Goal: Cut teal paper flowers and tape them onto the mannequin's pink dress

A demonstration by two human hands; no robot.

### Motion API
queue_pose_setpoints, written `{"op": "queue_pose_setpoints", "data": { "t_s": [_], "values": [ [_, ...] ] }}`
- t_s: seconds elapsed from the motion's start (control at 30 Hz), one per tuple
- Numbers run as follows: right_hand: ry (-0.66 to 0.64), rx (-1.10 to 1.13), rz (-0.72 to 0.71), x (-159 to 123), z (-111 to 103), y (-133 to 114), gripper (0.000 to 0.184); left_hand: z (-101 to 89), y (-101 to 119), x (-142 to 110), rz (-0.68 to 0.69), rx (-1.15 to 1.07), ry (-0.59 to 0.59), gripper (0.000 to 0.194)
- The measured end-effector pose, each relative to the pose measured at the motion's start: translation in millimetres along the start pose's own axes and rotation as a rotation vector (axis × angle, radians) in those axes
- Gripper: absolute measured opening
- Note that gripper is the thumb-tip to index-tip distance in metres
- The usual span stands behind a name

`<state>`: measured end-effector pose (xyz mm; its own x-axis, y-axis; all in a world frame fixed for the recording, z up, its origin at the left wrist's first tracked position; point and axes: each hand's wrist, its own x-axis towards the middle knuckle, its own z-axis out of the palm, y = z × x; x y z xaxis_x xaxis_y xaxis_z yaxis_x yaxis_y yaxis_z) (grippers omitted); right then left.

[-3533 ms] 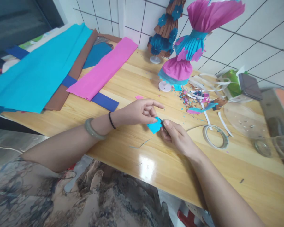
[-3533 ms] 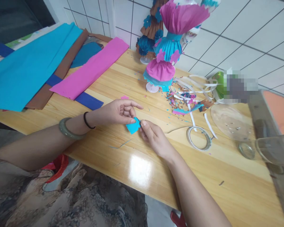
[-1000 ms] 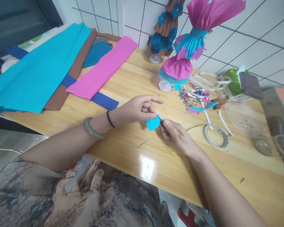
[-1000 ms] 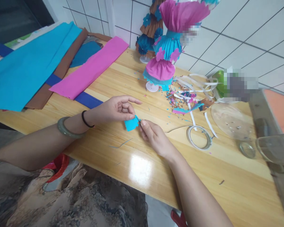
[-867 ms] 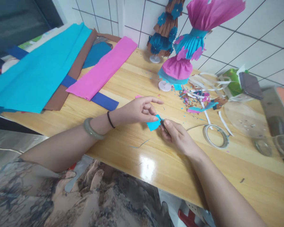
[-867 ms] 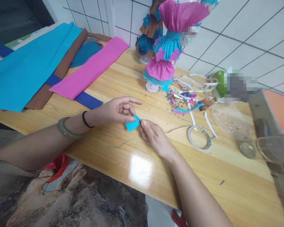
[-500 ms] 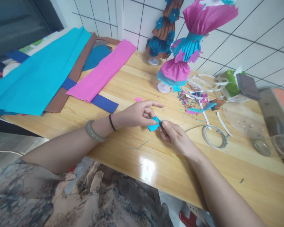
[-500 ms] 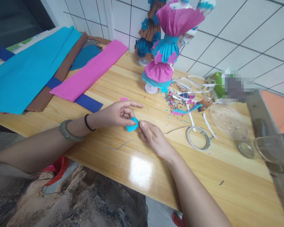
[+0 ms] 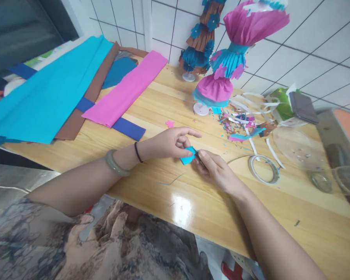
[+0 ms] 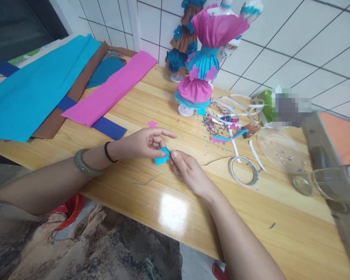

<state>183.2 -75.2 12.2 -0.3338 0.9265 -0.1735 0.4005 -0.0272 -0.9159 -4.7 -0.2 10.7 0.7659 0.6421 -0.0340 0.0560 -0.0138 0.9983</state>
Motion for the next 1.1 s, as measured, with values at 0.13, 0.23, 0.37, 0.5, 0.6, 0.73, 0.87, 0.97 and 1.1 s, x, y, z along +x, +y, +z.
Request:
{"op": "queue_pose_setpoints", "data": {
  "t_s": [0.13, 0.23, 0.37, 0.5, 0.6, 0.73, 0.87, 0.97, 1.1],
  "values": [
    [0.003, 0.017, 0.008, 0.1, 0.0, 0.9, 0.046, 0.4, 0.3, 0.6, 0.004, -0.004, -0.01, 0.056],
    [0.0, 0.021, 0.016, 0.9, 0.6, 0.4, 0.046, 0.8, 0.4, 1.0, 0.004, 0.01, -0.008, 0.055],
    [0.003, 0.012, 0.014, 1.3, 1.0, -1.0, 0.046, 1.3, 0.1, 1.1, 0.005, 0.026, -0.013, 0.053],
    [0.004, 0.002, 0.013, 0.7, 0.7, -1.6, 0.046, 1.0, -0.8, 1.0, 0.008, 0.013, -0.011, 0.054],
    [0.007, -0.001, 0.018, 0.3, 0.5, -1.2, 0.046, 0.2, -1.3, 1.1, 0.013, 0.004, 0.001, 0.054],
    [0.007, 0.011, 0.027, 0.2, 0.6, -0.8, 0.046, -1.2, -1.8, 1.3, 0.022, 0.015, 0.016, 0.054],
    [0.003, 0.04, 0.036, 0.7, 0.6, 0.0, 0.045, -2.0, -0.9, 1.0, 0.031, 0.021, 0.029, 0.053],
    [0.002, 0.043, 0.038, 0.9, 0.4, 0.9, 0.046, -2.3, -0.3, 1.0, 0.034, 0.027, 0.035, 0.053],
    [0.008, 0.035, 0.042, 0.5, 0.2, 1.1, 0.046, -2.7, -0.8, 1.1, 0.036, 0.017, 0.045, 0.054]
  ]
}}
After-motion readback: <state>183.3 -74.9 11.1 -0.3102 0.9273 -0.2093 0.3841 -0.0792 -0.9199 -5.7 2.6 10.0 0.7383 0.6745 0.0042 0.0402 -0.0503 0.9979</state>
